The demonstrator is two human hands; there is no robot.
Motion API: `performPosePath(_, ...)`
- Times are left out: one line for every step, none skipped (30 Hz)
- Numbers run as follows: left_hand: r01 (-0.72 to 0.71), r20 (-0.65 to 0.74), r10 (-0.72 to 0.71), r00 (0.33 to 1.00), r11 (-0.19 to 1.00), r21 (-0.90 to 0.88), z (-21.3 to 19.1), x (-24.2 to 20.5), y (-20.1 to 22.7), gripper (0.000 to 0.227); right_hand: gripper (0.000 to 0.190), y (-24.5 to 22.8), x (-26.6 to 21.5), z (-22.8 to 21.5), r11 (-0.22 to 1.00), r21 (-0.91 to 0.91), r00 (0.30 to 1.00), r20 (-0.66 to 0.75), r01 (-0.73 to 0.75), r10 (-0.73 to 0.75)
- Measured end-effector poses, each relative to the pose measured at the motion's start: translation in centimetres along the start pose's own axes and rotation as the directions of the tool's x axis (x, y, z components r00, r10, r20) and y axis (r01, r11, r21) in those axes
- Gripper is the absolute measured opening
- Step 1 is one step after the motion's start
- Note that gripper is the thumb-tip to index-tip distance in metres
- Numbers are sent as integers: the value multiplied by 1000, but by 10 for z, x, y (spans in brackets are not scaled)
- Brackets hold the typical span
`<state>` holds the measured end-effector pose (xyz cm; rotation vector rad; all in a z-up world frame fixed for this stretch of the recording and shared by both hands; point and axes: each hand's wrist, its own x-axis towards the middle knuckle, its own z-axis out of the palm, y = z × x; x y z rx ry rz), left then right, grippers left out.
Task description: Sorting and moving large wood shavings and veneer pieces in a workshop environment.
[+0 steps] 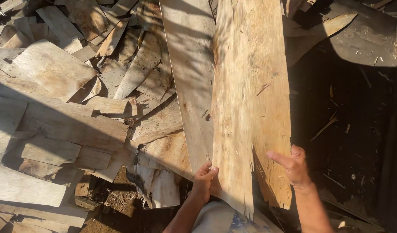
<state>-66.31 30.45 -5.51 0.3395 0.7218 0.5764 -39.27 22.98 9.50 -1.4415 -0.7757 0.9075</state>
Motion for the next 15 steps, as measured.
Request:
performPosePath(7, 6, -7, 1000, 1000, -3, 2, 12, -7, 36, 25, -3, -12, -11, 1000, -7, 1000, -7, -1, 1)
performPosePath(-5, -41, 8, 999, 997, 82, 3, 24, -13, 34, 23, -4, -25, -20, 1000, -28, 997, -74, 12, -15)
performPosePath(-12, -87, 27, 996, 986, 167, 5, 36, -20, 32, 22, -6, -39, -31, 999, -49, 989, -142, 24, -31)
performPosePath(3, -76, 11, 997, 985, 173, 22, 35, -22, 32, 22, -16, -53, -33, 998, -52, 986, -162, 21, -29)
performPosePath(-29, -29, 34, 999, 986, 164, 40, 32, -26, 30, 20, -26, -69, -37, 998, -55, 967, -255, -34, 19)
performPosePath(-70, 27, 66, 997, 986, 153, 61, 37, -26, 28, 19, -37, -77, -42, 996, -52, 937, -344, -77, 54)
performPosePath(-65, 46, 58, 997, 985, 160, 74, 43, -38, 28, 19, -44, -85, -46, 996, -54, 931, -362, -67, 43)
performPosePath(-51, 1, 52, 999, 974, 222, 90, 48, -50, 29, 19, -52, -95, -50, 995, -72, 914, -404, -70, 35)
performPosePath(-36, -44, 50, 998, 958, 283, 105, 52, -64, 31, 20, -59, -105, -55, 993, -90, 895, -445, -74, 26)
performPosePath(-26, -29, 36, 999, 956, 292, 114, 54, -82, 31, 20, -60, -115, -66, 993, -90, 885, -466, -72, 23)
performPosePath(-15, 4, 14, 1000, 962, 271, 123, 57, -101, 32, 14, -60, -126, -79, 984, -169, 900, -435, -49, -30)
performPosePath(-1, 45, -11, 999, 967, 255, 135, 62, -122, 32, 11, -60, -138, -94, 969, -246, 909, -409, -22, -83)
performPosePath(10, 68, -29, 997, 963, 270, 153, 58, -135, 32, 11, -65, -144, -106, 969, -247, 895, -437, -22, -91)
performPosePath(48, 122, -74, 990, 979, 197, 171, 51, -152, 32, 12, -70, -155, -120, 922, -371, 892, -446, -110, -72)
performPosePath(94, 178, -116, 977, 987, 126, 188, 43, -170, 31, 16, -75, -166, -135, 853, -482, 888, -458, -201, -50)
